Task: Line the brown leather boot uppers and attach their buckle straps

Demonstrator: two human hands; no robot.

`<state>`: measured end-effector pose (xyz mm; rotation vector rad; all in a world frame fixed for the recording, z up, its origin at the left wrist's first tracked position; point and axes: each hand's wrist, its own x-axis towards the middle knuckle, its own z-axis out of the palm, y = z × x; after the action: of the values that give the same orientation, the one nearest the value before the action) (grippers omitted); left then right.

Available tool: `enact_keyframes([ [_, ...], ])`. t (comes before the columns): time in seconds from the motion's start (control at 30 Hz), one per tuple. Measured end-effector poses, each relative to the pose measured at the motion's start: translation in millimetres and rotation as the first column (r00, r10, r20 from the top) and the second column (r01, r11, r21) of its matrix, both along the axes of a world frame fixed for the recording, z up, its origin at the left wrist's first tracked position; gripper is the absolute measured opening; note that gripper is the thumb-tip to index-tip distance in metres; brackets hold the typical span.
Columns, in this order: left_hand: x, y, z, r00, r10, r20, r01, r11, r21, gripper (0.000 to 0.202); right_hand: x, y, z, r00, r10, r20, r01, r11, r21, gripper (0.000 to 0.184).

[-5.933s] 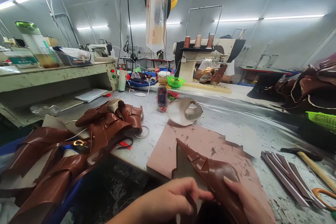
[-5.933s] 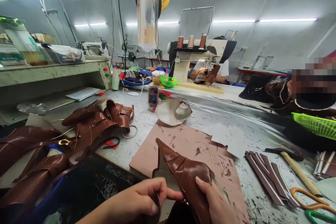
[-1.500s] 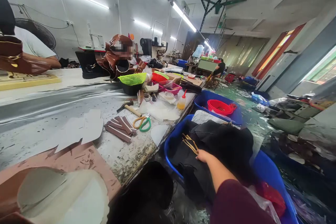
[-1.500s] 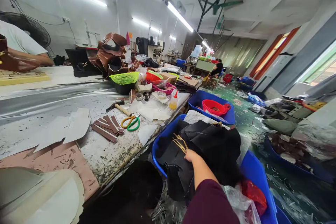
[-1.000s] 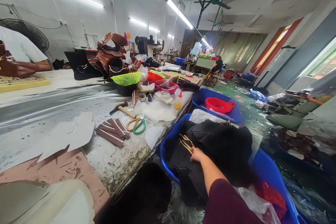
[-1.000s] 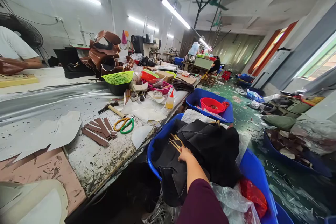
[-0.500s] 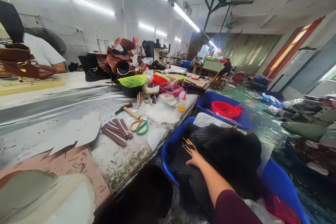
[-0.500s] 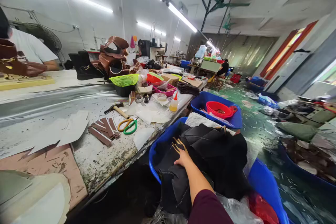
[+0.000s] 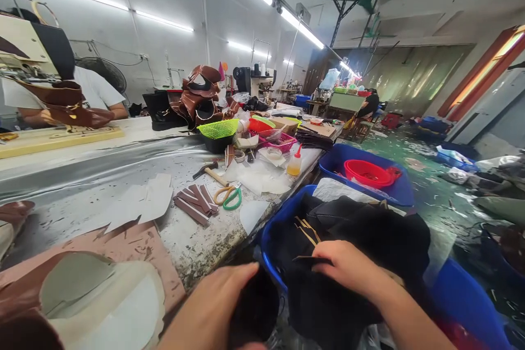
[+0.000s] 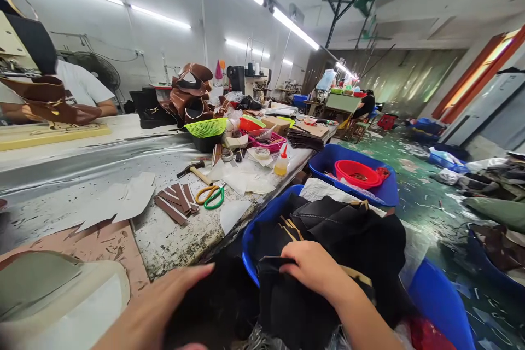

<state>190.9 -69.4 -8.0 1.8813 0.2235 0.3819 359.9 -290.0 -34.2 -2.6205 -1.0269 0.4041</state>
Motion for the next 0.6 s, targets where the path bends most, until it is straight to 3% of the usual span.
enact_keyframes([
  [0.07,21,-13,3.1,0.989,-0.142,-0.033,0.143,0.988,0.058,0.074,-24,9,29.2,0.977,0.21,0.041,-0.211,0.977,0.029,0.015],
  [0.1,30,-19,5.4,0.973,-0.224,-0.062,0.229,0.968,0.102,0.076,-33,14,41.2,0.952,0.293,0.092,-0.296,0.955,0.025,0.015],
  [0.13,38,-23,8.6,0.945,-0.308,-0.11,0.324,0.928,0.184,0.057,-38,18,51.5,0.924,0.355,0.145,-0.361,0.932,0.017,0.012],
  [0.2,45,-22,18.6,0.922,-0.347,-0.17,0.382,0.883,0.273,0.013,-40,22,68.0,0.889,0.397,0.228,-0.41,0.912,0.009,0.006],
  [0.27,41,-7,32.7,0.951,-0.277,-0.136,0.305,0.911,0.276,0.017,-31,20,81.1,0.891,0.379,0.25,-0.399,0.916,0.034,0.014],
  [0.37,21,35,54.9,0.996,-0.086,-0.001,0.085,0.985,0.147,0.022,-8,13,97.2,0.91,0.37,0.189,-0.393,0.913,0.106,0.022],
  [0.5,9,87,73.8,0.997,0.072,-0.003,-0.072,0.996,-0.049,0.033,5,13,112.7,0.923,0.378,0.066,-0.382,0.886,0.264,0.037],
  [0.53,11,94,76.7,0.995,0.095,-0.021,-0.095,0.995,-0.028,0.035,3,18,115.5,0.919,0.393,0.041,-0.385,0.869,0.31,0.041],
  [0.6,19,99,82.4,0.977,0.213,0.025,-0.214,0.961,0.175,0.033,-6,31,120.1,0.9,0.435,-0.02,-0.387,0.822,0.418,0.045],
])
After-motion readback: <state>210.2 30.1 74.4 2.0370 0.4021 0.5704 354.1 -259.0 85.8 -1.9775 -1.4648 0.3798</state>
